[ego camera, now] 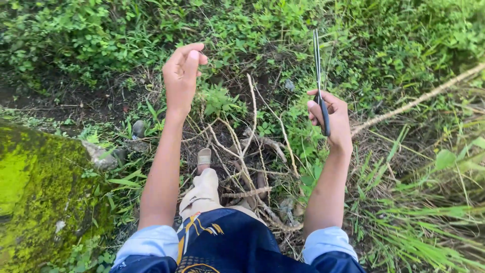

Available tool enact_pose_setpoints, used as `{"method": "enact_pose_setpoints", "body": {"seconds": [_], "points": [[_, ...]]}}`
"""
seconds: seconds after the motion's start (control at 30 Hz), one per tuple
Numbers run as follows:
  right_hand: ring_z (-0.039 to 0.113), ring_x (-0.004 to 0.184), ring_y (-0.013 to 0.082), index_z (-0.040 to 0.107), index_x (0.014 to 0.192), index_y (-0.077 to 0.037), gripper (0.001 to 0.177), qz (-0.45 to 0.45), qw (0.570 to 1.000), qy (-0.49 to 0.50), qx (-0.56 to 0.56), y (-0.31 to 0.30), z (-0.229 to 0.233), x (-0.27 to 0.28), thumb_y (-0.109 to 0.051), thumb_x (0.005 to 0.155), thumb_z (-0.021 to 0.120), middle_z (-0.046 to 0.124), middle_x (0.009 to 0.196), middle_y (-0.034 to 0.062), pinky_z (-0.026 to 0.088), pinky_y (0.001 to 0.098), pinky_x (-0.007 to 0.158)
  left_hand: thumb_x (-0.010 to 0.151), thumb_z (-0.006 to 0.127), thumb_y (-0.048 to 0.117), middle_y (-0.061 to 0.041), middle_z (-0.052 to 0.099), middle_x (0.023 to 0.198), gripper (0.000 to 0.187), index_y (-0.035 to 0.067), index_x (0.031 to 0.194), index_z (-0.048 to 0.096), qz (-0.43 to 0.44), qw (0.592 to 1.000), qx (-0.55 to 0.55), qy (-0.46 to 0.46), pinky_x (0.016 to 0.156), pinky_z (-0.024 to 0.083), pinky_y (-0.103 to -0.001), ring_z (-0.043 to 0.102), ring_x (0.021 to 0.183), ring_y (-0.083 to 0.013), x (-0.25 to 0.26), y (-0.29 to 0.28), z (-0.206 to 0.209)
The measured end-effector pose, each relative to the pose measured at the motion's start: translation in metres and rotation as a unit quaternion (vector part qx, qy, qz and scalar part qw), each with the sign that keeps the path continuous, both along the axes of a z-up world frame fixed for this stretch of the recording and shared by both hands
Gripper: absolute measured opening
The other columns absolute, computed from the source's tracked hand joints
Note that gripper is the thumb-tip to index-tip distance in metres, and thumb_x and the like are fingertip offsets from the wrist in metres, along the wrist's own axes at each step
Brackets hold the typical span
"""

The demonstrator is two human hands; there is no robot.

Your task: Trim and cut overgrown weeds and stalks in an outdoor garden area using scissors.

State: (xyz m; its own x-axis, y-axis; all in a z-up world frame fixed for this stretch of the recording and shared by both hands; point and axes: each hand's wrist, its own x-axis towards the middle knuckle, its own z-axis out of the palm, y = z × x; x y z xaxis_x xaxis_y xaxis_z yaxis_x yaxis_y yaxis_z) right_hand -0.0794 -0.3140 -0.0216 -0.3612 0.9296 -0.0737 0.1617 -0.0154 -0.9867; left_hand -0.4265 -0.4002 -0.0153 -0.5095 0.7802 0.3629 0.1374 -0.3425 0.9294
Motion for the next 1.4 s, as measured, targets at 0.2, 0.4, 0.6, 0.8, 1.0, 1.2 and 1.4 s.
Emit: {"method": "enact_pose_setpoints", "body": {"seconds": [0.2, 0.4, 0.6, 0.8, 1.0, 1.2, 1.4], "points": [[0.051, 0.051, 0.0058, 0.069, 0.120, -0.006, 0.030, 0.048, 0.999, -0.007, 0.006, 0.027, -0.007, -0.072, -0.010, 0.091, 0.069, 0.061, 0.065, -0.0011, 0.040, 0.0173, 0.047, 0.103, 0.055, 0.018, -0.003, 0.069, 0.093, 0.024, 0.006, 0.117, 0.069, 0.033, 0.999, -0.001, -0.033, 0.071, 0.049, -0.023, 0.061, 0.084, -0.0095, -0.069, 0.012, -0.009], [0.052, 0.054, 0.0067, 0.068, 0.121, -0.004, 0.028, 0.047, 0.998, -0.028, 0.008, 0.065, -0.003, -0.143, -0.011, 0.093, 0.066, 0.059, 0.068, -0.0010, 0.041, 0.0175, 0.050, 0.102, 0.054, 0.015, -0.005, 0.071, 0.093, 0.022, 0.007, 0.116, 0.069, 0.043, 0.999, 0.007, -0.021, 0.069, 0.049, -0.024, 0.063, 0.084, -0.0106, -0.138, 0.055, -0.015], [0.050, 0.054, 0.0051, 0.068, 0.121, -0.007, 0.027, 0.054, 0.998, -0.008, -0.007, 0.106, -0.007, -0.225, -0.014, 0.095, 0.067, 0.059, 0.067, -0.0016, 0.039, 0.0166, 0.050, 0.102, 0.055, 0.019, -0.004, 0.069, 0.094, 0.022, 0.009, 0.117, 0.068, 0.056, 0.998, 0.027, -0.005, 0.068, 0.048, -0.024, 0.062, 0.085, -0.0104, -0.212, 0.088, -0.006], [0.057, 0.045, 0.0095, 0.070, 0.118, -0.003, 0.025, 0.095, 0.992, 0.057, 0.061, 0.151, -0.034, -0.288, -0.011, 0.094, 0.074, 0.058, 0.058, 0.0090, 0.045, 0.0200, 0.046, 0.106, 0.050, 0.020, -0.007, 0.068, 0.095, 0.024, 0.010, 0.119, 0.068, 0.072, 0.997, 0.001, 0.011, 0.078, 0.052, -0.026, 0.065, 0.096, -0.0158, -0.250, 0.097, -0.006], [0.057, 0.043, 0.0098, 0.070, 0.119, -0.004, 0.027, 0.121, 0.988, 0.068, 0.061, 0.174, -0.034, -0.326, -0.012, 0.094, 0.074, 0.059, 0.057, 0.0092, 0.043, 0.0188, 0.045, 0.106, 0.048, 0.021, -0.006, 0.065, 0.094, 0.025, 0.011, 0.119, 0.067, 0.133, 0.991, -0.012, -0.011, 0.075, 0.050, -0.026, 0.061, 0.094, -0.0154, -0.284, 0.084, -0.003], [0.057, 0.044, 0.0105, 0.069, 0.121, -0.004, 0.027, 0.155, 0.983, 0.077, 0.054, 0.185, -0.027, -0.350, -0.012, 0.095, 0.072, 0.058, 0.058, 0.0096, 0.044, 0.0195, 0.045, 0.106, 0.050, 0.020, -0.006, 0.066, 0.092, 0.023, 0.009, 0.115, 0.068, 0.177, 0.984, 0.001, 0.001, 0.075, 0.051, -0.025, 0.063, 0.094, -0.0141, -0.303, 0.067, 0.002], [0.056, 0.044, 0.0110, 0.068, 0.121, 0.001, 0.030, 0.183, 0.977, 0.097, 0.059, 0.183, -0.031, -0.370, -0.011, 0.094, 0.071, 0.059, 0.058, 0.0112, 0.044, 0.0200, 0.046, 0.106, 0.047, 0.019, -0.007, 0.065, 0.095, 0.024, 0.009, 0.117, 0.067, 0.208, 0.978, -0.013, 0.006, 0.076, 0.049, -0.026, 0.062, 0.094, -0.0163, -0.324, 0.053, 0.005]]}}
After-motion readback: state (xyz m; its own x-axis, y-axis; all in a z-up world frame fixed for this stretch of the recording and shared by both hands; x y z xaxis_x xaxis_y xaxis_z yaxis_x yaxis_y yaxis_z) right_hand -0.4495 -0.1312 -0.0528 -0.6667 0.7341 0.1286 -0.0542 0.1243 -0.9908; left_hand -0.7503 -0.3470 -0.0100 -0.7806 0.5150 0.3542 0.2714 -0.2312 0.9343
